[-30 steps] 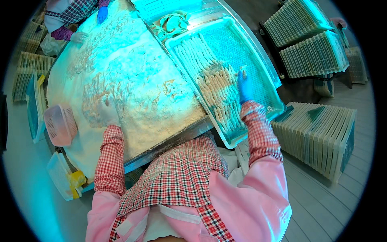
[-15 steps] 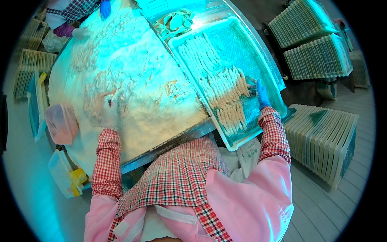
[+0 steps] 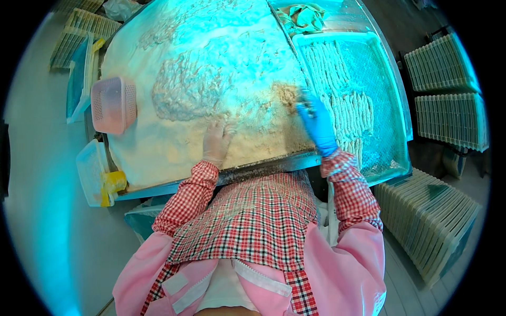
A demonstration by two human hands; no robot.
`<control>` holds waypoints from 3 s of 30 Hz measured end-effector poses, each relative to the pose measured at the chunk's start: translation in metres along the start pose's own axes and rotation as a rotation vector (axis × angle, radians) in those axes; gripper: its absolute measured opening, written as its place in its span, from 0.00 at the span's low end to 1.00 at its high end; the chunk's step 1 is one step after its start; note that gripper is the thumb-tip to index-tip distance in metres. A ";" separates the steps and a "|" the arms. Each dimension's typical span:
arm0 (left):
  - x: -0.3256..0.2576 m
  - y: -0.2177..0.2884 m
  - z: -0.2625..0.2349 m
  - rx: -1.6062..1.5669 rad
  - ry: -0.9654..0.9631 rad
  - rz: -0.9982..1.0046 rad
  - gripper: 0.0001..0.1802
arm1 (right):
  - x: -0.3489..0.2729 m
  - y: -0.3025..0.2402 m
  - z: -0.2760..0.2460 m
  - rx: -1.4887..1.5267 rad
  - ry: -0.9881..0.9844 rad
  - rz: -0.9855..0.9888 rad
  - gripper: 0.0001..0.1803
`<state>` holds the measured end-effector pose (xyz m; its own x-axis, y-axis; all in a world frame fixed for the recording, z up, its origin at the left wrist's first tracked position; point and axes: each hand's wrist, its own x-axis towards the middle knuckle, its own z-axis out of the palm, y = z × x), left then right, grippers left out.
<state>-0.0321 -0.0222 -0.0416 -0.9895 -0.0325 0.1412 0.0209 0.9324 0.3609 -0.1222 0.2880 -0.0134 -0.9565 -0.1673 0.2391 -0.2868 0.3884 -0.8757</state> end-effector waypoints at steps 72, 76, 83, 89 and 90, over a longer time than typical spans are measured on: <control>0.141 0.009 -0.028 0.131 0.110 0.108 0.14 | -0.166 0.086 -0.154 -0.014 0.626 0.677 0.20; 0.154 0.007 -0.027 0.314 -0.125 0.095 0.13 | -0.171 0.124 -0.198 0.129 0.354 0.882 0.34; 0.123 -0.011 -0.018 -0.360 -0.106 -0.073 0.09 | -0.196 0.137 -0.224 0.058 0.152 0.864 0.36; 0.038 -0.021 -0.033 -0.091 -0.166 0.582 0.15 | -0.169 0.099 -0.209 -0.666 0.110 0.875 0.26; 0.028 -0.021 -0.036 -0.117 -0.143 0.620 0.16 | -0.164 0.098 -0.198 -0.586 0.209 0.692 0.25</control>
<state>-0.0549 -0.0560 -0.0117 -0.7978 0.5555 0.2343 0.6023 0.7169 0.3511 -0.0045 0.5334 -0.0554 -0.8985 0.4169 -0.1373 0.4245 0.7457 -0.5136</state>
